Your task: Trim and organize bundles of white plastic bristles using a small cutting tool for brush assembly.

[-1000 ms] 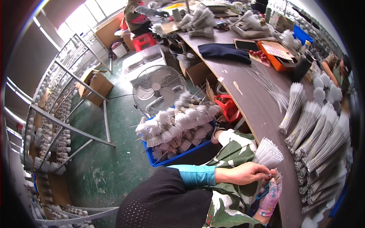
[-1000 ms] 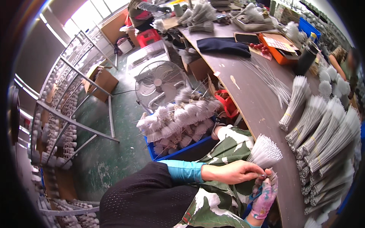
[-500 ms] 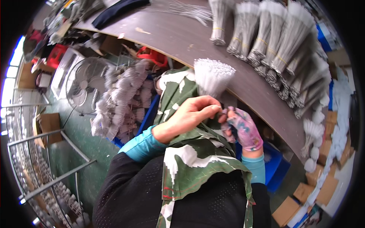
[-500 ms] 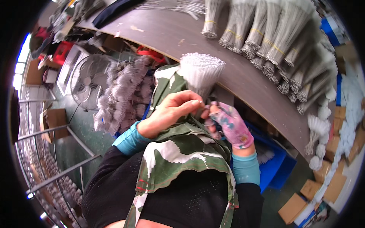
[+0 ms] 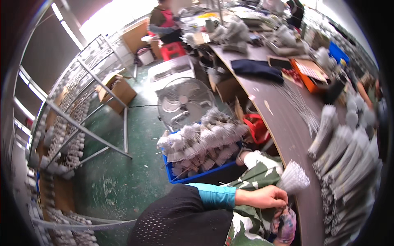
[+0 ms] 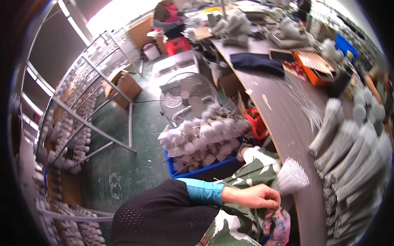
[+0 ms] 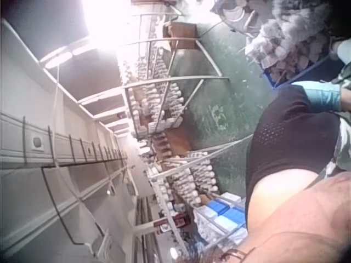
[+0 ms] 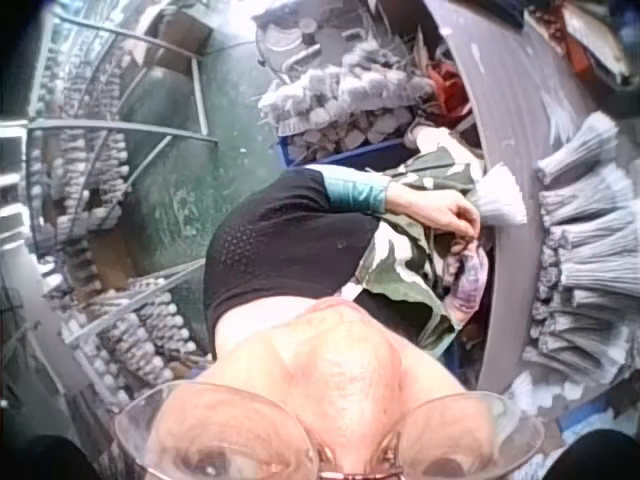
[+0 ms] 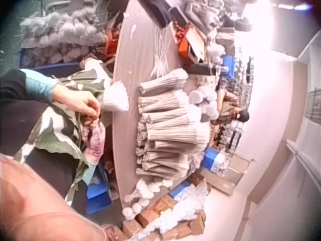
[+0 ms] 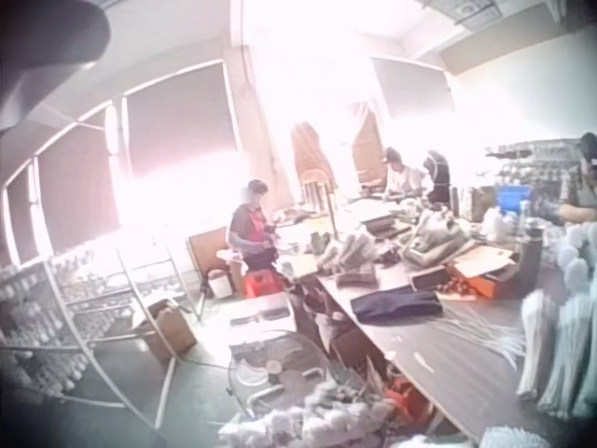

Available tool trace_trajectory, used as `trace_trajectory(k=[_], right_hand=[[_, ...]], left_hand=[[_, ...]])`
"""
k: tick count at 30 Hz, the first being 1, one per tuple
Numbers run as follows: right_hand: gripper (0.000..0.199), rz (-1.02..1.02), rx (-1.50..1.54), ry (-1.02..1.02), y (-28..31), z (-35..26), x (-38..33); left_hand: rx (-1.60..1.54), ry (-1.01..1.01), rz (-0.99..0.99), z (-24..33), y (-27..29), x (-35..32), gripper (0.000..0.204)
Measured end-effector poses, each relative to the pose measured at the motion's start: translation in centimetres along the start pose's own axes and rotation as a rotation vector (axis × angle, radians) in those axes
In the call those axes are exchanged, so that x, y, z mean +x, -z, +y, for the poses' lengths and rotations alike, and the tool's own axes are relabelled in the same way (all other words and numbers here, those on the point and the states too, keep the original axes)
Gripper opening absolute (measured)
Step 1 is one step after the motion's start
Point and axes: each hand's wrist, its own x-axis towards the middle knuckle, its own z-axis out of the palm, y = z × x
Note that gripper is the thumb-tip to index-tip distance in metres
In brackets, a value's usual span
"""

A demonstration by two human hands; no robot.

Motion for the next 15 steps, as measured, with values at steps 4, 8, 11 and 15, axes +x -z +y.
trace_trajectory(k=[4,8,11,15], right_hand=[[0.028,0.052,-0.135,-0.022,-3.8,-3.0,-1.1],[0.027,0.089,-0.118,0.013,-4.0,-2.8,-1.1],[0.025,0.04,-0.109,0.042,-3.9,-2.7,-1.3],[0.019,0.039,0.079,0.22,2.5,-0.6,-1.4]], left_hand=[[0.069,-0.028,0.048,1.2,0.3,-0.4,0.015],[0.128,-0.069,0.075,1.8,0.3,-0.6,0.015],[0.13,-0.091,0.069,1.8,-0.2,-0.6,0.017],[0.235,-0.101,0.098,2.1,-1.0,-1.0,0.017]])
